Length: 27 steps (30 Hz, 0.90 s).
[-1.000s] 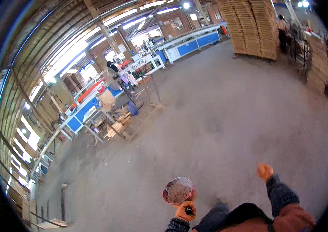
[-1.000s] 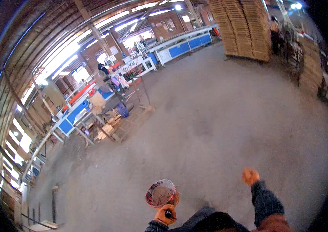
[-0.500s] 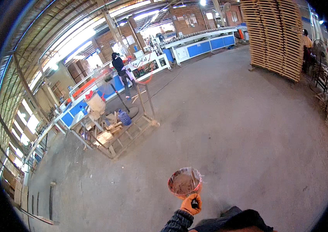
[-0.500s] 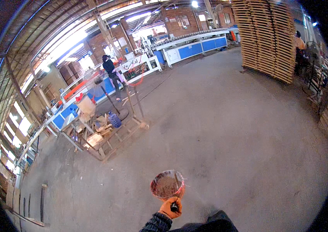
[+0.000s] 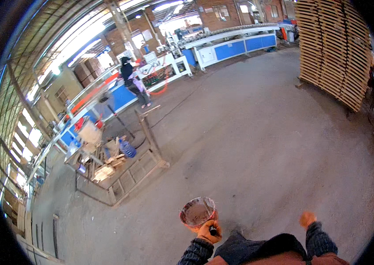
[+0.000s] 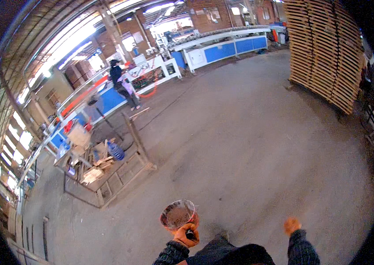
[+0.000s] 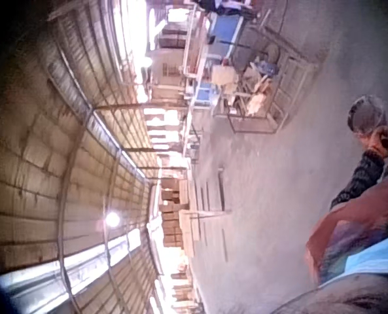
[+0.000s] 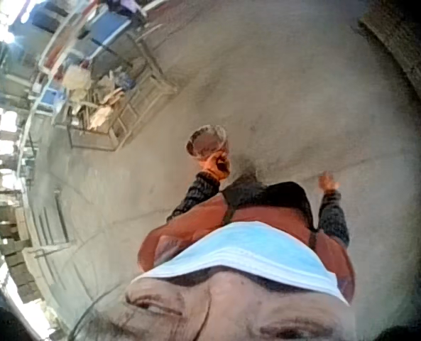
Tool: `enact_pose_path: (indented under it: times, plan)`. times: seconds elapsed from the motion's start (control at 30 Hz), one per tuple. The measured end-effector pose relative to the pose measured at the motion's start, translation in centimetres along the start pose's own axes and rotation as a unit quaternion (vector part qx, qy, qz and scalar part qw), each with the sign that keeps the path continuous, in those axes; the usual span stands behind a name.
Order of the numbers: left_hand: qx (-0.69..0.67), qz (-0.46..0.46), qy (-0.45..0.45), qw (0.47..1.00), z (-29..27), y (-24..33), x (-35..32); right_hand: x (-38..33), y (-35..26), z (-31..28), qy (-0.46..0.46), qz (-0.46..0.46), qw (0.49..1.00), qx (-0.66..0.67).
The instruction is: The person aligns and stacks wood panels on a pallet. They use a small brush to apply a white substance from a pot to the edges of the panels and refill the pot from a bucket at a nearby station.
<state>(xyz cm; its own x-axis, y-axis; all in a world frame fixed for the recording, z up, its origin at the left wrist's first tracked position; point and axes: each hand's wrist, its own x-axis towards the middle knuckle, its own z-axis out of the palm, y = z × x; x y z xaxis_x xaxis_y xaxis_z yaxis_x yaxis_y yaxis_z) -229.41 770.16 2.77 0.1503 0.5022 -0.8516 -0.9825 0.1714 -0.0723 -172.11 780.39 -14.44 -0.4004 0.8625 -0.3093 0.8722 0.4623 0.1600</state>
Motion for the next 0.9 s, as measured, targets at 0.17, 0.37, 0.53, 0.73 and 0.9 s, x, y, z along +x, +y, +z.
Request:
enact_pose_path:
  times: [0.17, 0.37, 0.53, 0.73, 0.9]
  plan:
    - [0.273, 0.096, -0.18, 0.94, 16.2, 3.3, 11.0, 6.2, 0.5, -1.9, -0.208, 0.223, 0.873, 0.38]
    - [0.171, 0.015, -0.065, 0.983, 40.7, 4.1, 23.2, 21.5, 12.7, -2.0, -0.289, 0.217, 0.875, 0.321]
    - [0.283, 0.161, -0.089, 0.941, 53.8, 8.4, 32.4, 40.7, 25.5, -4.6, -0.292, 0.105, 0.933, 0.183]
    - [0.111, 0.094, -0.013, 0.989, 75.0, 16.2, 45.5, 79.9, 43.2, -22.0, 0.126, 0.195, 0.473, 0.85]
    - [0.306, 0.118, -0.148, 0.933, 91.1, 21.4, 59.7, 94.1, 47.0, -26.9, 0.196, 0.236, 0.588, 0.748]
